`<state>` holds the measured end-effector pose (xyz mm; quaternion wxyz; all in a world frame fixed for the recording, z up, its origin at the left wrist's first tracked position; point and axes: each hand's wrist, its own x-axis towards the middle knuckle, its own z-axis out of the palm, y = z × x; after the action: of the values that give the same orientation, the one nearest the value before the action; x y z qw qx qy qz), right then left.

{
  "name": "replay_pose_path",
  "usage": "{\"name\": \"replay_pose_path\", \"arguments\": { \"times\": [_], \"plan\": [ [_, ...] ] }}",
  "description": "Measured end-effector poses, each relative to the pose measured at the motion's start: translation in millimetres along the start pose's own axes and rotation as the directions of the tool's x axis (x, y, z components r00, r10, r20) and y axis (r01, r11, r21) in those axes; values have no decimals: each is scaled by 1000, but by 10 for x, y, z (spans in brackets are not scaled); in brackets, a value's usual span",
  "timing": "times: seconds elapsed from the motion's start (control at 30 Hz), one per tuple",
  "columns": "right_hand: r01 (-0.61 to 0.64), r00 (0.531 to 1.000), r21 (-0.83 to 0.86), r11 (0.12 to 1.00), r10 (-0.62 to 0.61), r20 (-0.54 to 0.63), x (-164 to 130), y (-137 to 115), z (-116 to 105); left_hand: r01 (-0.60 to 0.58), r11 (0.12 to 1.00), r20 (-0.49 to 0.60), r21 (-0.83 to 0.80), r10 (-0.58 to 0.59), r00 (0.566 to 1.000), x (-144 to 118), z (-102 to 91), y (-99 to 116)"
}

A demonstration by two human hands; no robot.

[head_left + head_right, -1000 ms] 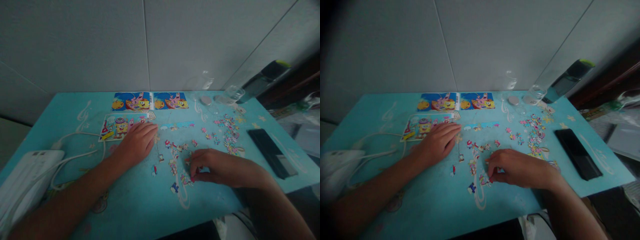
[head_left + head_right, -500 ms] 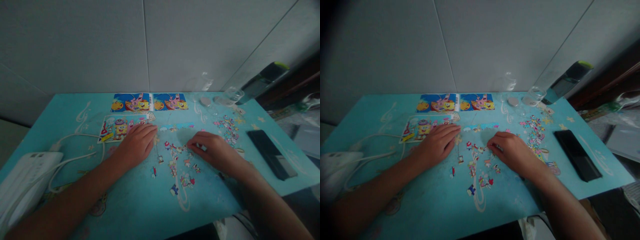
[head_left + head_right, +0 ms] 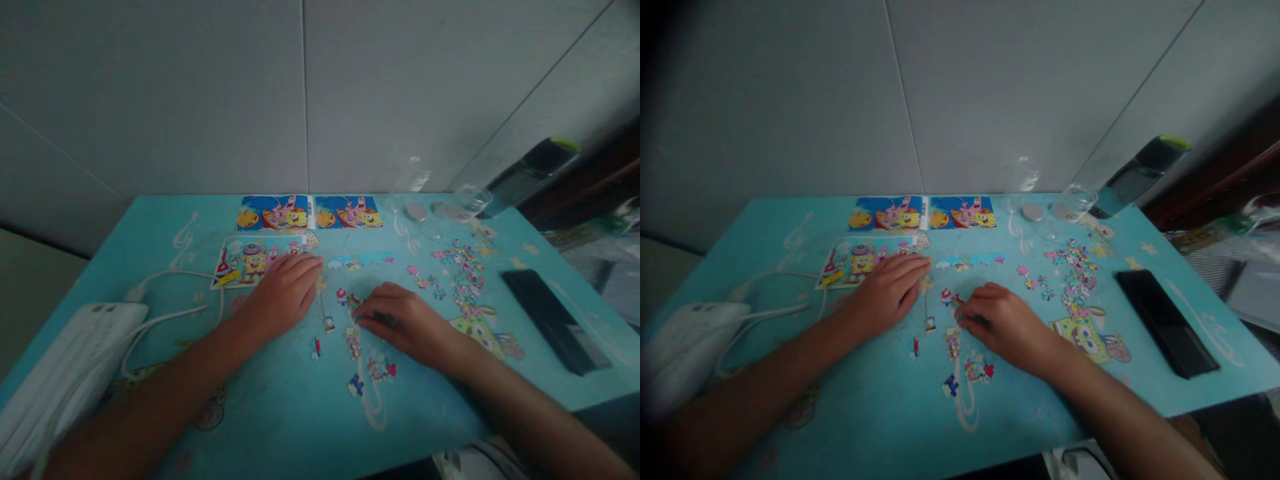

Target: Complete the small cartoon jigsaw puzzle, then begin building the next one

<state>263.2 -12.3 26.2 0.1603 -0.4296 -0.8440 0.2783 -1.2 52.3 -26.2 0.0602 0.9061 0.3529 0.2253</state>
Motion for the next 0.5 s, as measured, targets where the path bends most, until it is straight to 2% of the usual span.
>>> {"name": "replay_pose_path", "arguments": {
  "times": [0.3, 0.5],
  "plan": [
    [-33, 999, -19, 999, 33, -7, 12, 59, 53, -4, 1000, -20, -11, 4, 1000, 13, -22, 26],
    [-48, 999, -28, 998, 47, -12, 2, 31, 55, 20, 999, 4, -28, -19, 1000, 5, -28, 36]
  ]
}}
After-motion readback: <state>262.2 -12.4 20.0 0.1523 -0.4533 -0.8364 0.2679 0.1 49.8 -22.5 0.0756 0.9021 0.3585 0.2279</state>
